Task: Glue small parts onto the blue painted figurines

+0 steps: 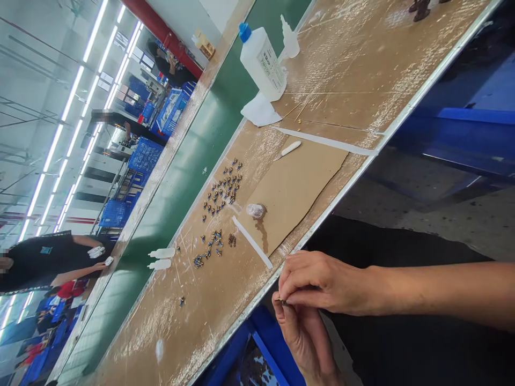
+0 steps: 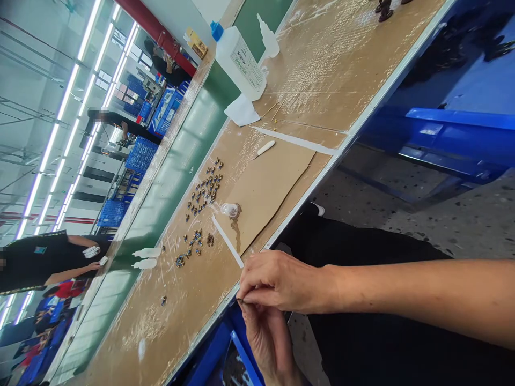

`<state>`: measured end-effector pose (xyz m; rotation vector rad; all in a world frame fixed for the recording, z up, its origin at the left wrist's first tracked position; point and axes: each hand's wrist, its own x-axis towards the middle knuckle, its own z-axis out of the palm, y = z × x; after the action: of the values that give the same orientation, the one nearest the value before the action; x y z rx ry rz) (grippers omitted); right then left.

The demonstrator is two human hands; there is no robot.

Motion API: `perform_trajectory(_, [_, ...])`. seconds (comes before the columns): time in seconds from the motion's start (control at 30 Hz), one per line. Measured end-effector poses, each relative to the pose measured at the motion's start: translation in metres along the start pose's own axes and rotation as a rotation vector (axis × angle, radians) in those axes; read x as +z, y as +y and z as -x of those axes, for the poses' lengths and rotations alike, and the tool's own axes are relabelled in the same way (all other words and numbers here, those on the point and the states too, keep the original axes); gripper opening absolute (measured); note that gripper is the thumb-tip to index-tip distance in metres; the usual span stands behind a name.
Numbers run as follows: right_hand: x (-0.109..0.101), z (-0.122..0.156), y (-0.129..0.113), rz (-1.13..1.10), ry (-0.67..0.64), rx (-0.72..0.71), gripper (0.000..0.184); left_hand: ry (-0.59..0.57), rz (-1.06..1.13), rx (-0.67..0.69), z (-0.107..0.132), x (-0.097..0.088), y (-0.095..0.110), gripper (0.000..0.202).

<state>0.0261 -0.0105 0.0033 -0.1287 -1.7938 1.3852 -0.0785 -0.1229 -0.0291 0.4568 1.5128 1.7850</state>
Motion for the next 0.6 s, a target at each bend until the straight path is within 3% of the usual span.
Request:
perform_trajectory(0.43, [-0.0013, -0.0001, -0.0016, 0.01, -0.002, 0.021, 0.012, -0.002, -0.004, -0.018, 0.0003, -0.0032, -0.0006, 0.023])
perform_trajectory(0.6, [-0.0012, 0.0009, -0.0009, -0.014, 0.013, -0.011, 0.011, -0.035, -0.045, -0.04, 0.0008, -0.0044, -0.0019, 0.033])
